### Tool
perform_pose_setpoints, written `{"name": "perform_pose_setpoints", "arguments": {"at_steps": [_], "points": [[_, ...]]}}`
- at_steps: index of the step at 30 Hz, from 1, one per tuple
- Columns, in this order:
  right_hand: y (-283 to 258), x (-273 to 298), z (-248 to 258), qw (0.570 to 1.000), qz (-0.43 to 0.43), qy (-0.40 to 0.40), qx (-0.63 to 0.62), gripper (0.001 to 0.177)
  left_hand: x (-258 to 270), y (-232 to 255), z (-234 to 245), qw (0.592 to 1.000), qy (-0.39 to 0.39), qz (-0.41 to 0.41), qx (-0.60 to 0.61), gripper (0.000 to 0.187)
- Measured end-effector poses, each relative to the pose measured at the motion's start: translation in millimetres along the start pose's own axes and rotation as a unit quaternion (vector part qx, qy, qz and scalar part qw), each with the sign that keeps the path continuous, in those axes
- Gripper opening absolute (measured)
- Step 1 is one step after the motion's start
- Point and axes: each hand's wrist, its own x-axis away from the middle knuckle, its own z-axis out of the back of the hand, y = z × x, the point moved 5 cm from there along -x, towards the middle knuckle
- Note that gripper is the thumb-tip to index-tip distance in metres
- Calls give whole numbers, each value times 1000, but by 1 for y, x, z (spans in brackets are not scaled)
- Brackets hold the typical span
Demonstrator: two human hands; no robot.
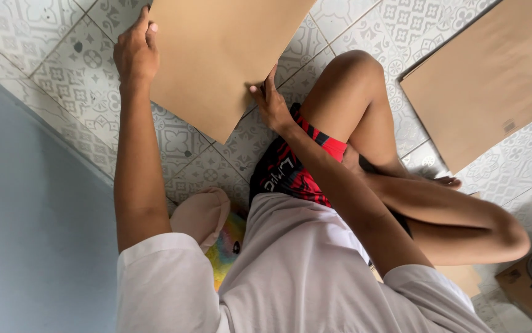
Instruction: Folding pre-cut cardboard sheets along scored lines and stacking them on the floor.
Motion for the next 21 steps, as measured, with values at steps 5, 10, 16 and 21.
{"name": "perform_pose_setpoints", "arguments": {"at_steps": [5, 10, 16, 21], "points": [[16, -9, -6, 1000, 7, -4, 16, 81, -10, -14, -14, 998, -33, -5, -55, 36], [26, -21, -6, 997, -40, -40, 51, 89, -13, -21, -12, 995, -84, 57, 0, 46], [11, -20, 2, 997, -53, 42, -44, 96, -24, -54, -60, 968, -102, 109, -200, 58], [-37, 11, 45, 985, -94, 46, -140, 99, -31, 26, -24, 960, -138, 148, -192, 89]]}}
